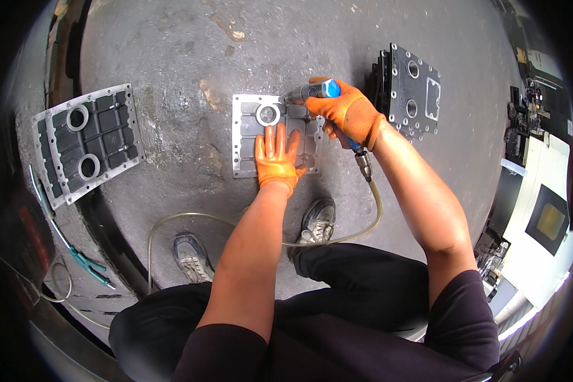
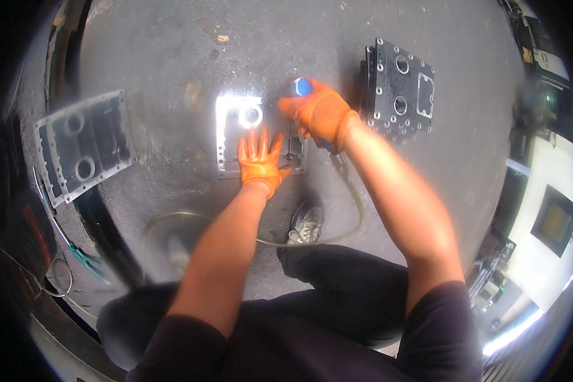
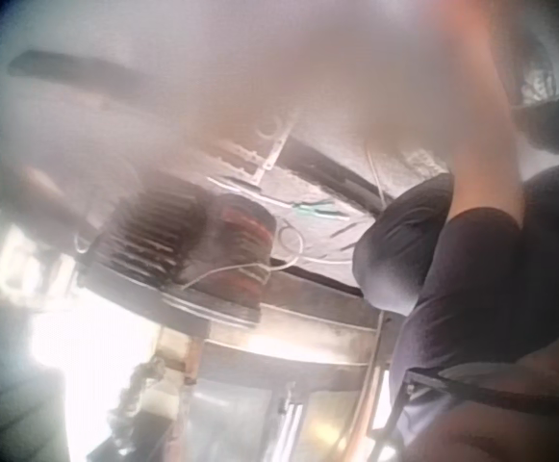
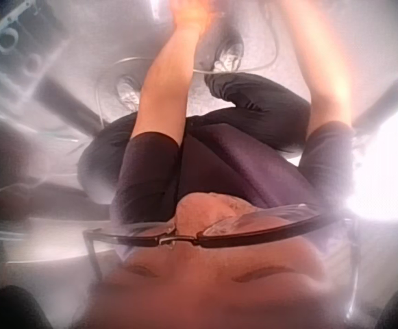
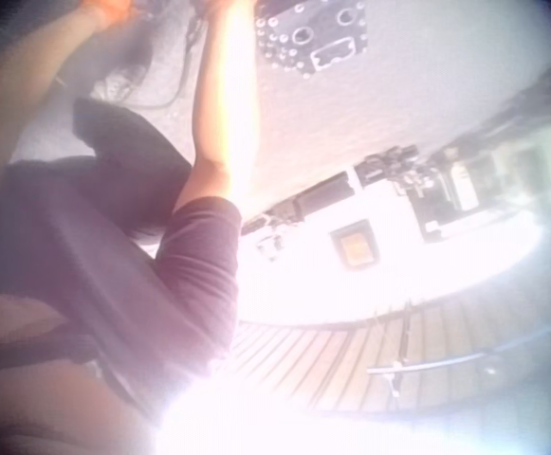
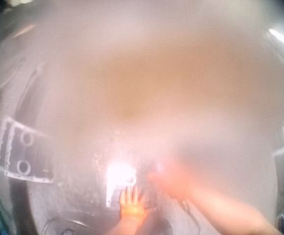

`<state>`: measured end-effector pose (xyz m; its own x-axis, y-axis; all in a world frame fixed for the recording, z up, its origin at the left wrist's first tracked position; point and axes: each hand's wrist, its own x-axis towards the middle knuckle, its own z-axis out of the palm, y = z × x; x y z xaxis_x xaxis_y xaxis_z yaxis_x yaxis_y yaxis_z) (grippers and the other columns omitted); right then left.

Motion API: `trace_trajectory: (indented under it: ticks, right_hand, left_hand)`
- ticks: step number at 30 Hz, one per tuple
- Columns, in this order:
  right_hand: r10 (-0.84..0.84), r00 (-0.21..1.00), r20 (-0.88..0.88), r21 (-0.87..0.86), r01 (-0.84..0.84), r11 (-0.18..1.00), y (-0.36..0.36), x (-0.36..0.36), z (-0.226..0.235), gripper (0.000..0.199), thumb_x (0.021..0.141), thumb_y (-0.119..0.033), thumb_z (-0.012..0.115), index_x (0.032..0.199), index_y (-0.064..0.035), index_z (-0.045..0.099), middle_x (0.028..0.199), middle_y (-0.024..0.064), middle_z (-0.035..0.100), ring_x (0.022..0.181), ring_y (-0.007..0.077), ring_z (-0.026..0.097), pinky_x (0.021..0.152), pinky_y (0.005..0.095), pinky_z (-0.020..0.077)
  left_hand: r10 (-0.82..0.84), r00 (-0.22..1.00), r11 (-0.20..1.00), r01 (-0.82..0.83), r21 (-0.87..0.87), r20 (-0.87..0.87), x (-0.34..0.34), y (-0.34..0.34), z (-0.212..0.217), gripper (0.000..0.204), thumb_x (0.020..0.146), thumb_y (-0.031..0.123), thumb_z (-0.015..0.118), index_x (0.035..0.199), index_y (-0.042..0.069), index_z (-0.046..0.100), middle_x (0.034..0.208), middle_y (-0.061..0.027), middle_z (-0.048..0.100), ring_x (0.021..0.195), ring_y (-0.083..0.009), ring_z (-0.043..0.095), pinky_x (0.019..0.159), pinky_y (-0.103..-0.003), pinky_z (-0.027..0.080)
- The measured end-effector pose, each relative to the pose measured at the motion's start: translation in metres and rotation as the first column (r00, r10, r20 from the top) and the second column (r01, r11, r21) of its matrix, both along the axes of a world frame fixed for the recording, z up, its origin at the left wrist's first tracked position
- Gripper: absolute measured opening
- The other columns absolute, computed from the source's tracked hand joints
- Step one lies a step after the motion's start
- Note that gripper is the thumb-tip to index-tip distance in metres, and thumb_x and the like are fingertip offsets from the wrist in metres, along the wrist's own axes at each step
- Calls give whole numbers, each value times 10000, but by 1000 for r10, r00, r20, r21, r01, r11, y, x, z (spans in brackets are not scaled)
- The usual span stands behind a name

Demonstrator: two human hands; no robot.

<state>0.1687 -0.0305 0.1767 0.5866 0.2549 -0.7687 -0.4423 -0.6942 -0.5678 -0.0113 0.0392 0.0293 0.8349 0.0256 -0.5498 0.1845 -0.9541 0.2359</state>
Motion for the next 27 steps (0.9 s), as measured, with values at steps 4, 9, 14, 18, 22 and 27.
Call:
trace_trajectory:
  ticks: [4, 9, 14, 18, 22, 27]
  right_hand:
    - [81, 996, -30, -93, -83, 992, 8, 11, 0, 700, 937, -317, 796, 1551, -92, 547, 788, 84, 693, 566, 177, 623, 420, 372, 448]
    - [58, 998, -18, -157, -60, 986, 15, 17, -4, 688, 930, -287, 812, 1544, -98, 566, 816, 78, 698, 543, 171, 589, 464, 359, 466]
    - [208, 977, 37, -157, -200, 967, 22, 13, -10, 723, 907, -380, 807, 1501, -38, 577, 798, 146, 729, 620, 234, 682, 487, 402, 497]
    - [170, 985, 26, -50, -168, 984, 12, 11, -6, 610, 935, -349, 798, 1416, -18, 621, 790, 127, 731, 606, 216, 680, 492, 370, 499]
    - [-12, 1000, 11, -2, 12, 1000, -23, 10, 7, 468, 968, -311, 804, 1337, -62, 662, 761, 82, 698, 569, 173, 648, 464, 350, 483]
    - [-63, 997, 44, -66, 66, 996, -32, 9, 6, 407, 975, -300, 789, 1306, -96, 669, 802, 75, 685, 586, 183, 651, 527, 362, 530]
  left_hand:
    - [10, 1000, 1000, -10, -15, -10, -1, 1, 2, 981, 977, 756, 619, 1776, 317, 257, 1863, -101, 140, 1716, -376, 59, 1352, -601, 31]
    - [16, 1000, 999, -16, -51, -5, 0, 3, 5, 959, 990, 720, 632, 1770, 296, 271, 1857, -104, 151, 1713, -376, 76, 1357, -590, 47]
    - [26, 1000, 1000, -26, -11, 14, -4, 1, -1, 972, 977, 736, 639, 1765, 291, 284, 1848, -101, 170, 1708, -369, 91, 1352, -590, 53]
    - [34, 999, 999, -34, -37, -1, 0, -1, 1, 1005, 972, 745, 641, 1776, 290, 248, 1858, -106, 141, 1713, -378, 76, 1353, -597, 36]
    - [5, 1000, 999, -6, -40, -20, -1, -1, 2, 1006, 989, 735, 628, 1788, 293, 204, 1876, -110, 79, 1721, -389, 46, 1354, -609, 17]
    - [21, 1000, 999, -21, -32, -14, -2, 2, 4, 991, 991, 724, 638, 1782, 287, 229, 1870, -111, 113, 1716, -394, 69, 1352, -611, 36]
